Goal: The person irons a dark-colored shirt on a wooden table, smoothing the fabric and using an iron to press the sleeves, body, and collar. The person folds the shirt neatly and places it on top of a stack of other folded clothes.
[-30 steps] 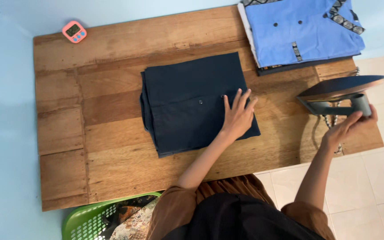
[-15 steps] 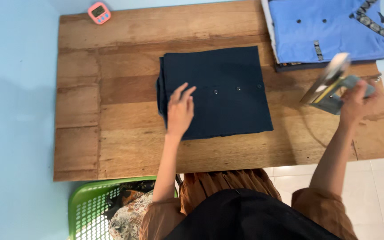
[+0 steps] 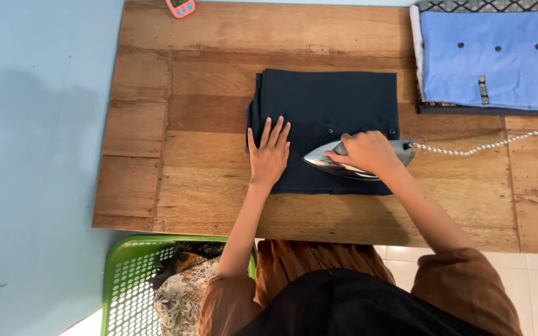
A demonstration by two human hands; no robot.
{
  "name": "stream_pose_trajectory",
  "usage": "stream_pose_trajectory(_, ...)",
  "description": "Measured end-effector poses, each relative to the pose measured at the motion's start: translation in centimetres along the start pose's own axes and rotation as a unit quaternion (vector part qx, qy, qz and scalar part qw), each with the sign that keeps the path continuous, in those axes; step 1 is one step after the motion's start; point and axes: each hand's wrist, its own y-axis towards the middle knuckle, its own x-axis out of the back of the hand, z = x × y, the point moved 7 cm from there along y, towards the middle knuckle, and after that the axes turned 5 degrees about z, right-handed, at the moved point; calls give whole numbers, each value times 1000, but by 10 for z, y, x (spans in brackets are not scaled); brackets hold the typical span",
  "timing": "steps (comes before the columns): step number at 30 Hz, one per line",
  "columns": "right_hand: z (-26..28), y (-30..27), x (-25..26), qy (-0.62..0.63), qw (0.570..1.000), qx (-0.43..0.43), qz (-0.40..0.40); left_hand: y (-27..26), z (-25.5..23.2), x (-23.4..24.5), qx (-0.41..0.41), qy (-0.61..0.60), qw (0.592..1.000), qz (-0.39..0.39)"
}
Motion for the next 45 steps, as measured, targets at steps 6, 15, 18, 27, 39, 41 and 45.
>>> stream_pose_trajectory(6, -10, -9, -12, 39, 996, 57, 63, -6, 4, -2, -2, -15, 1000, 5)
stream_pose_trajectory(15, -19, -25, -5, 7, 995, 67, 75, -5, 5, -2, -4, -20, 1000, -2)
stream_pose_trajectory(18, -27, -28, -2, 2, 998, 53, 43, -4, 5, -4, -4, -25, 1000, -2)
stream_pose_trajectory(27, -45, -41, -15, 26, 988, 45, 142, -5, 6, -5, -5, -20, 1000, -4)
stream_pose_trajectory(39, -51, -59, -8, -12, 997, 60, 55, -8, 5, -1, -10, -29, 999, -14)
stream_pose_trajectory(41, -45, -58, -10, -20, 996, 71, 52, -9, 5, -1, -12, -24, 1000, -12)
stream_pose_trajectory(45, -17, -49, 4, -10, 991, 128, -45, -9, 6, -5, -9, -28, 999, -22)
